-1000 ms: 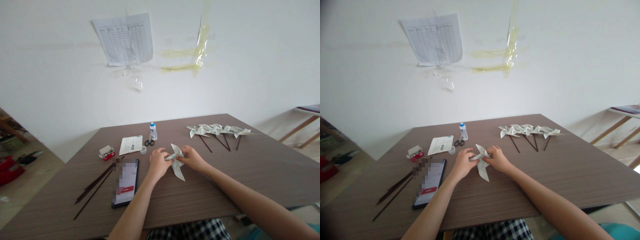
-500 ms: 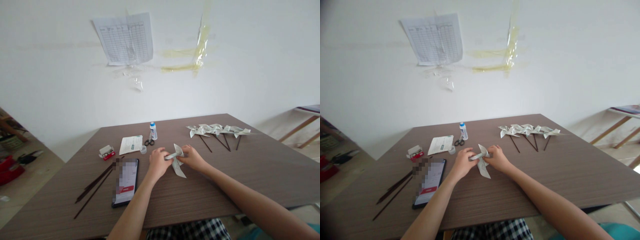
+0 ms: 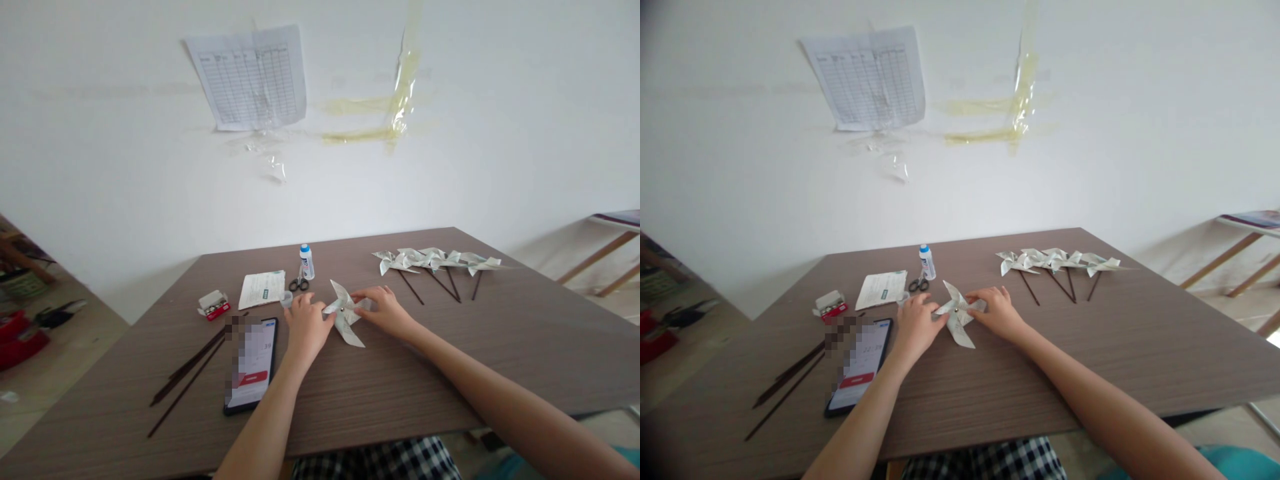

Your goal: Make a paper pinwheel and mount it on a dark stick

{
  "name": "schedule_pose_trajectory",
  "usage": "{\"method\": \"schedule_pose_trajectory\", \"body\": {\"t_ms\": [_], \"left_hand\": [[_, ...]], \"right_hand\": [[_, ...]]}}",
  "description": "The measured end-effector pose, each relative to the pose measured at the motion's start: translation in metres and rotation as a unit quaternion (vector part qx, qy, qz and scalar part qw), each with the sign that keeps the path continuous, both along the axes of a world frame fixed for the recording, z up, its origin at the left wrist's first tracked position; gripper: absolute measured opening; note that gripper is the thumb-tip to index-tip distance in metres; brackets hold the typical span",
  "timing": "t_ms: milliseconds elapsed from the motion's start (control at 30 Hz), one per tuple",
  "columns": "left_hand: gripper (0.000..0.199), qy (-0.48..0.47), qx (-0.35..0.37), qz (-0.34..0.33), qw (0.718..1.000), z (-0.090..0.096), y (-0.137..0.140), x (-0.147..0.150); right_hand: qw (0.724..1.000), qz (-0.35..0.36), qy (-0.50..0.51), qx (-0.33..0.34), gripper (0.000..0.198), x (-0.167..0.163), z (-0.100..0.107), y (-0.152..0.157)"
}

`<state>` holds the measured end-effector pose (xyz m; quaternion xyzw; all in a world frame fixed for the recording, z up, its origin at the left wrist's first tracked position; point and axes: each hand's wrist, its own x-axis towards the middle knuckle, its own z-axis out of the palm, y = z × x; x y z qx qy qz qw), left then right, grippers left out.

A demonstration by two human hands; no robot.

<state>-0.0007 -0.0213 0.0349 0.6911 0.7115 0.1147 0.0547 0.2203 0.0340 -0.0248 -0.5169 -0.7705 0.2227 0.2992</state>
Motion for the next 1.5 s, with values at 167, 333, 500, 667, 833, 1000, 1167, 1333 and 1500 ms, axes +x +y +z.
{"method": "schedule_pose_trajectory", "body": {"t_ms": [167,333,500,667,833,1000,1167,1333,1500], "left_hand": [[0.027,0.017,-0.002,0.008,1.0,-0.002,-0.001,-0.001],[0.03,0.03,0.001,0.008,1.0,-0.002,-0.001,-0.003],[0.031,0.033,-0.006,0.001,0.999,0.0,-0.001,-0.005],[0.044,0.015,-0.02,-0.043,0.999,0.001,-0.001,-0.012],[0.048,-0.015,0.006,-0.08,0.997,0.001,-0.004,-0.039],[0.039,-0.059,0.077,-0.061,0.993,-0.003,-0.003,-0.096],[0.038,-0.018,0.108,0.042,0.993,-0.012,-0.002,-0.156],[0.039,0.093,0.101,0.122,0.983,-0.016,-0.012,-0.184],[0.041,0.114,0.08,0.169,0.976,-0.015,-0.018,-0.184]], "right_hand": [[0.998,0.013,-0.058,0.002,0.045,0.001,0.0,-0.003],[0.994,0.034,-0.1,0.012,0.049,0.0,0.003,-0.006],[0.993,0.039,-0.107,0.013,0.049,0.003,0.001,-0.005],[0.996,0.065,-0.047,0.032,0.041,0.012,-0.001,0.003],[0.997,0.054,-0.037,0.037,0.032,0.024,-0.004,0.014],[0.997,0.045,-0.047,0.03,0.024,0.029,-0.009,0.019],[0.997,0.039,-0.058,0.038,0.026,0.029,-0.01,0.02],[0.996,0.044,-0.068,0.037,0.026,0.028,-0.009,0.021],[0.997,0.039,-0.061,0.038,0.024,0.027,-0.009,0.02]]}}
